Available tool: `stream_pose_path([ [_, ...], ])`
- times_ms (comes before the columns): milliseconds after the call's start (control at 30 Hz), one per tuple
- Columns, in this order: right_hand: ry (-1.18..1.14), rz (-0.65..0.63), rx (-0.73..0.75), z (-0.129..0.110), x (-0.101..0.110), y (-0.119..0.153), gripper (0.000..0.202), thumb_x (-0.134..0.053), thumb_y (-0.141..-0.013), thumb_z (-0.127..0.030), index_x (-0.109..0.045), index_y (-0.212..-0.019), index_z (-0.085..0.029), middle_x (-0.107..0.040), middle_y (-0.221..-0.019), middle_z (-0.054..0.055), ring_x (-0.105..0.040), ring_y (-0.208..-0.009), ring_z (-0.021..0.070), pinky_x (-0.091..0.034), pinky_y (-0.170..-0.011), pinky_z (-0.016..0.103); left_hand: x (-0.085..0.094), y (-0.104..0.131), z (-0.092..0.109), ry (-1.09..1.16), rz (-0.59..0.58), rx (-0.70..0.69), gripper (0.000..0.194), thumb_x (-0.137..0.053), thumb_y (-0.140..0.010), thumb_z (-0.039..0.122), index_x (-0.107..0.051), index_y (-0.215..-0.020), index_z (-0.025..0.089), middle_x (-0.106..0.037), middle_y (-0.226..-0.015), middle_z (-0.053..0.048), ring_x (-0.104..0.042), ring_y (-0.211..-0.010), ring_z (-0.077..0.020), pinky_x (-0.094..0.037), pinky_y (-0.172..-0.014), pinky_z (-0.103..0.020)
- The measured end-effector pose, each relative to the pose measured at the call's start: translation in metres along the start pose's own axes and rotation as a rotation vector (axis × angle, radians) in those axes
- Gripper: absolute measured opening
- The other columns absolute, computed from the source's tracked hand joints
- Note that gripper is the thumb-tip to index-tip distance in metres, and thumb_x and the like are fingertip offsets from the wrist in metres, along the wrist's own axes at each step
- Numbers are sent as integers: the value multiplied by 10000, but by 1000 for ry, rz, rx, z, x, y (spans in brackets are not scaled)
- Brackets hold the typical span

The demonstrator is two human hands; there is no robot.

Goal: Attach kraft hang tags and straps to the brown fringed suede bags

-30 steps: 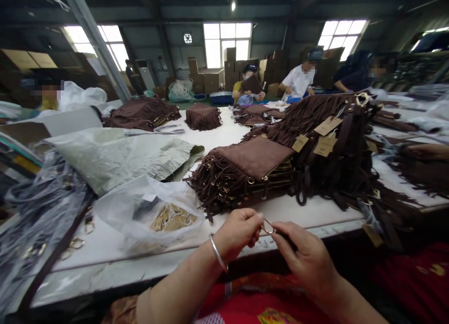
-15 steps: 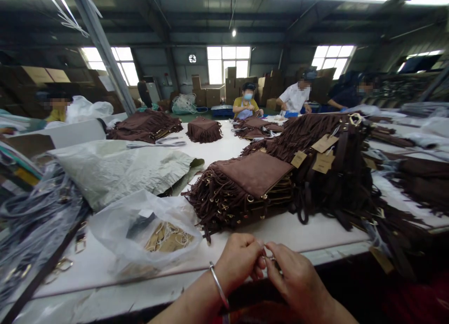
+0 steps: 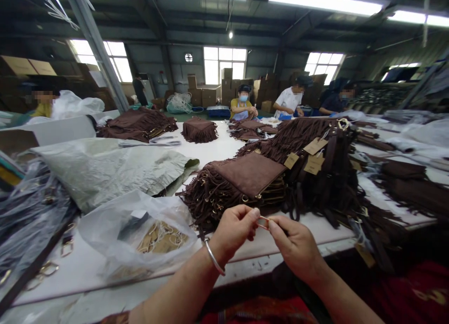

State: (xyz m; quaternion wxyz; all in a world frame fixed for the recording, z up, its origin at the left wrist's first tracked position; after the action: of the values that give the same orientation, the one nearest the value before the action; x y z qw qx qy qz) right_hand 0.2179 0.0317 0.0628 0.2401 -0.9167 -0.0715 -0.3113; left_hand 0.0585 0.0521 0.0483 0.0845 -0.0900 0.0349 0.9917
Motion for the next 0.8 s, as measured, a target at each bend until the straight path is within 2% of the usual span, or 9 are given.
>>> stream_pose_path([
  [100, 1, 4, -16, 1, -3, 4, 278, -431, -987, -327, -646, -858, -208, -663, -742, -1, -622, -685, 145, -482, -631, 256, -2, 6, -1, -120, -14, -27, 381, -612, -842, 495, -612, -698, 142, -542, -516, 16, -486, -437, -89, -400, -446, -204],
  [167, 63, 31, 72, 4, -5, 8, 202, -470, -975, -302, -638, -1023, -201, -700, -891, 32, -657, -811, 170, -514, -729, 277, -2, 9, -3, -151, -14, -9, 365, -591, -856, 480, -617, -714, 145, -559, -515, 12, -508, -435, -98, -427, -452, -211],
  [233, 147, 16, 202, 6, -7, 14, 256, -490, -965, -256, -573, -1198, -191, -697, -1021, 73, -662, -927, 197, -528, -815, 312, -2, 11, -5, -166, -8, 17, 349, -584, -858, 463, -613, -713, 147, -560, -506, 13, -519, -428, -102, -439, -448, -213],
  [300, 228, -20, 286, 7, -9, 18, 313, -466, -966, -208, -518, -1273, -179, -686, -1037, 97, -663, -946, 213, -541, -822, 338, -3, 13, -7, -174, 3, 34, 339, -576, -863, 446, -608, -706, 147, -555, -492, 14, -524, -422, -103, -434, -440, -208],
  [433, 311, 3, 317, 7, -13, 20, 302, -430, -958, -161, -514, -1249, -167, -682, -993, 103, -670, -912, 227, -565, -785, 365, -5, 15, -12, -149, 18, 57, 339, -584, -855, 450, -600, -705, 146, -550, -488, 18, -524, -416, -98, -432, -431, -200],
  [667, 303, 68, 409, 5, -19, 13, 249, -435, -968, -158, -525, -1199, -152, -677, -987, 113, -666, -894, 221, -575, -739, 349, -2, 12, -18, 53, 38, 74, 378, -653, -803, 504, -591, -732, 138, -539, -505, 30, -522, -425, -91, -465, -454, -210],
  [800, 356, 151, 477, 2, -15, 3, 285, -460, -961, -158, -512, -1239, -116, -671, -985, 128, -662, -890, 225, -573, -747, 347, 7, 4, -9, 294, 84, 87, 378, -732, -753, 478, -602, -863, 140, -622, -708, -4, -555, -539, -78, -503, -515, -208],
])
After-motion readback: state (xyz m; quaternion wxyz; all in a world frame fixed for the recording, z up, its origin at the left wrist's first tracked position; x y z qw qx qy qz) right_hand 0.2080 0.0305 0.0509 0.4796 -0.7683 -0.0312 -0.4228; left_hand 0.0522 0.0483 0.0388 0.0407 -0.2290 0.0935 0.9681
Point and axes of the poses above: each hand's wrist, its own y-axis away from the middle knuckle, its own x-axis out of the back of the hand, z = x × y, the point moved 2 cm from there along -y, towards the middle knuckle
